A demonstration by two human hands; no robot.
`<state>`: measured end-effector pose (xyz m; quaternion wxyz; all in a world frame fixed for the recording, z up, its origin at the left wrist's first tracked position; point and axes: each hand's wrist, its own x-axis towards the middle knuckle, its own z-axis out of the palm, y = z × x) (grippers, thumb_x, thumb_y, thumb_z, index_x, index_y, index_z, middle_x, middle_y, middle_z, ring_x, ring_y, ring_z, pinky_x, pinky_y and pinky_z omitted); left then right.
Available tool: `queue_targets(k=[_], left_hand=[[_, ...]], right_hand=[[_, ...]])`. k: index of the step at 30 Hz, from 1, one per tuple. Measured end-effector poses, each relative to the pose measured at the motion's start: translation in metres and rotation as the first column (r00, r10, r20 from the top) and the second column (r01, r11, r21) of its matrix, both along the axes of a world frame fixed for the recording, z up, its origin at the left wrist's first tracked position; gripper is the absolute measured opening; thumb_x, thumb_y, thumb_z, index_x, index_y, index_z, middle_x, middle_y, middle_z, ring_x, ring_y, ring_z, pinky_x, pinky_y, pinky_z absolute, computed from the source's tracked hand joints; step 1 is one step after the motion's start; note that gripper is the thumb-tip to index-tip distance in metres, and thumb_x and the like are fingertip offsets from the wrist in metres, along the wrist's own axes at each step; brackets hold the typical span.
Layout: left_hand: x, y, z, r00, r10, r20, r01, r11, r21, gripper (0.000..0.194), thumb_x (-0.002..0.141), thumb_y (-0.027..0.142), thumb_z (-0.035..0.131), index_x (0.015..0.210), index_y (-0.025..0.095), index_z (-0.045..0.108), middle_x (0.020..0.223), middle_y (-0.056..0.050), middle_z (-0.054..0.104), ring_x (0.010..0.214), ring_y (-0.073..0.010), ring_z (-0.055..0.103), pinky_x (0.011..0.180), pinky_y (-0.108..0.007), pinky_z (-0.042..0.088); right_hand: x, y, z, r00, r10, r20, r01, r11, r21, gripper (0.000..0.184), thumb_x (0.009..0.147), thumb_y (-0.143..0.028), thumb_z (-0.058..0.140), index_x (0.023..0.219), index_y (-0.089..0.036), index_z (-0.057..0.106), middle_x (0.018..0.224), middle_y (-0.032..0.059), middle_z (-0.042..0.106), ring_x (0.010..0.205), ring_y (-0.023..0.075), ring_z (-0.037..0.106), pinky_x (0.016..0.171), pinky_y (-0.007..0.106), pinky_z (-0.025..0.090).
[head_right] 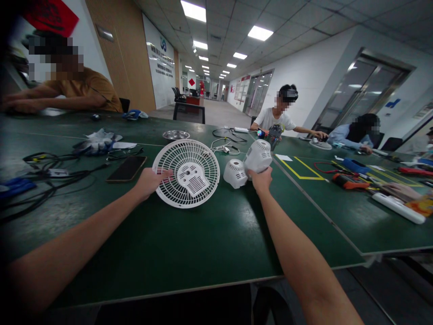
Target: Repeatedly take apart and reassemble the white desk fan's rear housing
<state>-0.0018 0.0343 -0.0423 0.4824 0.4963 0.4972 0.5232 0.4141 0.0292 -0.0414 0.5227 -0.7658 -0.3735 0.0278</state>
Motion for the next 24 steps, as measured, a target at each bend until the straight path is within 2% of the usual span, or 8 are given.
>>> queue_targets(k=[5, 9, 12, 18, 24], left_hand=[[-0.002, 0.004, -0.005, 1.0, -0.019, -0.006, 0.019, 1.0, 0.001, 0.024, 0.075, 0.023, 0.081, 0.094, 0.01, 0.074, 0.091, -0.012, 0.078, 0.079, -0.0245, 0.075, 0.079, -0.04, 0.062], [-0.003, 0.006, -0.007, 0.999, -0.033, -0.014, 0.033, 0.999, 0.026, 0.026, 0.075, 0.026, 0.081, 0.095, 0.011, 0.074, 0.093, -0.013, 0.078, 0.083, -0.0259, 0.075, 0.078, -0.041, 0.062], [-0.003, 0.006, -0.006, 0.999, -0.019, -0.032, 0.019, 1.0, 0.01, 0.025, 0.076, 0.027, 0.081, 0.094, 0.012, 0.074, 0.092, -0.012, 0.078, 0.083, -0.0263, 0.076, 0.077, -0.041, 0.062], [-0.003, 0.0, -0.001, 0.998, -0.028, -0.05, 0.029, 0.999, 0.02, 0.022, 0.078, 0.027, 0.079, 0.092, 0.012, 0.074, 0.091, -0.012, 0.078, 0.082, -0.0259, 0.076, 0.076, -0.04, 0.062], [-0.004, 0.002, -0.004, 0.996, -0.052, -0.067, 0.055, 0.998, 0.039, 0.027, 0.077, 0.029, 0.079, 0.096, 0.012, 0.074, 0.094, -0.014, 0.078, 0.085, -0.0271, 0.075, 0.077, -0.042, 0.061]], right_hand=[[-0.004, -0.004, 0.019, 0.993, -0.04, 0.11, 0.018, 0.982, 0.189, 0.08, 0.059, -0.051, 0.082, 0.124, -0.018, 0.049, 0.109, 0.015, 0.072, 0.103, 0.0341, 0.068, 0.093, 0.046, 0.049], [-0.019, -0.012, 0.034, 0.982, -0.013, 0.19, -0.043, 0.957, 0.288, 0.079, 0.06, -0.054, 0.081, 0.123, -0.018, 0.049, 0.105, 0.0126, 0.072, 0.093, 0.0308, 0.07, 0.086, 0.042, 0.051], [-0.037, -0.018, 0.038, 0.976, 0.036, 0.213, -0.088, 0.967, 0.239, 0.078, 0.062, -0.054, 0.078, 0.124, -0.019, 0.048, 0.104, 0.0114, 0.072, 0.089, 0.029, 0.07, 0.085, 0.042, 0.05], [-0.059, -0.021, 0.028, 0.948, 0.146, 0.282, -0.147, 0.989, -0.018, 0.071, 0.061, -0.061, 0.076, 0.115, -0.022, 0.051, 0.093, 0.0086, 0.072, 0.087, 0.0327, 0.069, 0.083, 0.045, 0.05], [-0.044, -0.017, 0.028, 0.96, 0.077, 0.267, -0.09, 0.995, 0.036, 0.076, 0.059, -0.061, 0.078, 0.118, -0.022, 0.049, 0.099, 0.0106, 0.072, 0.09, 0.0334, 0.068, 0.086, 0.047, 0.05]])
